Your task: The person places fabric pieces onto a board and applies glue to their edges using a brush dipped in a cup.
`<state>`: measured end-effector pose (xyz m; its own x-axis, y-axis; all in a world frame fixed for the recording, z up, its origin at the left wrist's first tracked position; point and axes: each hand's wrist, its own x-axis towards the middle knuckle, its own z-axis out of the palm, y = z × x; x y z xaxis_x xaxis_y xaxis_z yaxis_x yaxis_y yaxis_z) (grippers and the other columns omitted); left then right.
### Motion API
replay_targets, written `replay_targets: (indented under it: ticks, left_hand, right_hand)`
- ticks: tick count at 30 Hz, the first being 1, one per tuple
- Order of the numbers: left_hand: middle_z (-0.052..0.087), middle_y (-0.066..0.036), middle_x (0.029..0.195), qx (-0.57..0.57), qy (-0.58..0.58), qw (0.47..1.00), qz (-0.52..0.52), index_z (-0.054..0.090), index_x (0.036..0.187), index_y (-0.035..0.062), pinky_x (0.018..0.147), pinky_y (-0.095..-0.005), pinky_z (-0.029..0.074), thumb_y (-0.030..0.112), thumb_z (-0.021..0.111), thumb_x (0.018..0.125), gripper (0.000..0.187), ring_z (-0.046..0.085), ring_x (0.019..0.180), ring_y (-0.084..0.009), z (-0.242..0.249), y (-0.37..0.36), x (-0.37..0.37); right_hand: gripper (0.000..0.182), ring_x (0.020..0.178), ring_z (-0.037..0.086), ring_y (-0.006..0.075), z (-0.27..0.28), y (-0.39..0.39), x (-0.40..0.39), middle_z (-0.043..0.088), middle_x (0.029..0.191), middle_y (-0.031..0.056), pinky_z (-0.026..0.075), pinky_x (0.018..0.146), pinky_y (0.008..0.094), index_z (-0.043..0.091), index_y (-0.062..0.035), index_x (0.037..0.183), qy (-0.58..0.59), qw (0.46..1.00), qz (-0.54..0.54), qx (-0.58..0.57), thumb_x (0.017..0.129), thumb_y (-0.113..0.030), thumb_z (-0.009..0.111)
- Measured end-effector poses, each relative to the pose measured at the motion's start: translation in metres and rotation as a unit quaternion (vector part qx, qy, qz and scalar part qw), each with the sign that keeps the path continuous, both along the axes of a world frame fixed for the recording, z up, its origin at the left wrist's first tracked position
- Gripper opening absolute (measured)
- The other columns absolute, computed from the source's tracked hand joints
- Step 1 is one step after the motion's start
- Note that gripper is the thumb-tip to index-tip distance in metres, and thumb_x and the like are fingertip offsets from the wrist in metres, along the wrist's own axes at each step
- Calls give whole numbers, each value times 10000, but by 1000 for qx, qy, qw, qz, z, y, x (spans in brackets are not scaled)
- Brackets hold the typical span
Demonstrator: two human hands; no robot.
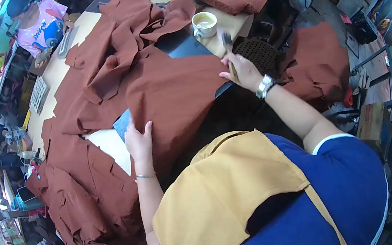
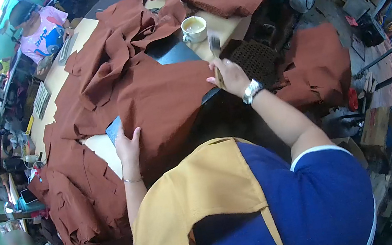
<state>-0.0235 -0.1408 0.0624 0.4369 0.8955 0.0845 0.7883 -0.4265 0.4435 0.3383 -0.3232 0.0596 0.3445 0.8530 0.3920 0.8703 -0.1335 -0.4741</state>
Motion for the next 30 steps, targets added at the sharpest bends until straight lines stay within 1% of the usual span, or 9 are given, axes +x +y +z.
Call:
replay_targets:
  ticks: [2, 7, 11, 13, 14, 19, 22, 25, 30]
  left_hand:
    - [661, -239, 1047, -119, -7, 992, -45, 523, 1299, -5, 855, -443, 505, 327, 670, 915, 529, 625, 974, -435, 0, 21, 1]
    - [577, -277, 900, 31, -281, 942, -180, 506, 1014, 1, 748, -388, 487, 145, 568, 982, 160, 498, 777, -463, 50, 47, 87]
    - [489, -56, 783, 125, -463, 849, -222, 485, 941, 22, 705, -263, 417, 91, 573, 994, 124, 432, 761, -142, 173, 49, 147]
    - [518, 17, 855, 116, -559, 786, -240, 530, 983, 22, 727, -246, 424, 78, 556, 1005, 66, 437, 804, -69, 211, 36, 143]
    - [542, 19, 889, 107, -556, 790, -236, 545, 1037, 21, 757, -244, 437, 81, 541, 1013, 65, 474, 845, -62, 215, 28, 132]
    - [671, -110, 1034, 145, -333, 828, -427, 653, 940, 45, 1076, -506, 379, 131, 594, 880, 121, 622, 1106, -309, 131, 42, 52]
    - [667, -67, 1194, 47, -153, 920, -357, 673, 1029, 105, 1149, -570, 275, -113, 627, 726, 376, 542, 1287, -286, 48, 32, -8]
    - [612, -68, 1357, -64, 48, 942, -327, 678, 1142, 127, 1148, -638, 213, 4, 587, 839, 339, 424, 1404, -299, 25, 36, -49]
    - [608, -51, 1366, -138, 144, 949, -245, 657, 1210, 145, 1155, -659, 146, 259, 528, 953, 309, 392, 1422, -310, 61, 36, -33]
  right_hand:
    - [321, 800, 645, 362, -8, -4, -2, 644, 845, 143, 519, 707, 466, 512, -95, 1011, 52, 996, -29, 72, 817, -144, 764]
    - [279, 755, 651, 350, 47, -4, 32, 620, 755, 123, 517, 674, 415, 506, -80, 989, -26, 981, -38, 190, 821, -38, 726]
    - [288, 867, 680, 189, 149, -17, 52, 681, 929, 93, 533, 754, 330, 502, -76, 1000, -4, 940, -71, 333, 860, -68, 754]
    - [295, 929, 667, 155, 184, -42, 58, 688, 1028, 117, 529, 805, 304, 491, -66, 1012, -105, 927, -110, 343, 874, -59, 751]
    - [303, 946, 664, 165, 191, -54, 57, 686, 1025, 129, 523, 821, 300, 476, -65, 1028, -39, 920, -65, 384, 880, -43, 739]
    - [311, 935, 646, 155, 150, -127, 36, 685, 1032, 146, 507, 812, 264, 407, -87, 1089, 109, 935, -11, 338, 922, -8, 658]
    - [285, 888, 629, 128, 94, -149, 25, 687, 1038, 137, 496, 780, 242, 381, -101, 1089, 184, 932, -63, 306, 941, -12, 608]
    - [301, 807, 585, 97, 63, -128, 20, 688, 1028, 120, 501, 757, 249, 380, -105, 1050, 190, 924, -135, 304, 928, -20, 642]
    - [362, 849, 644, 216, 61, -44, 14, 666, 982, 77, 532, 779, 356, 500, -94, 1129, -85, 970, -24, 225, 863, -93, 745]
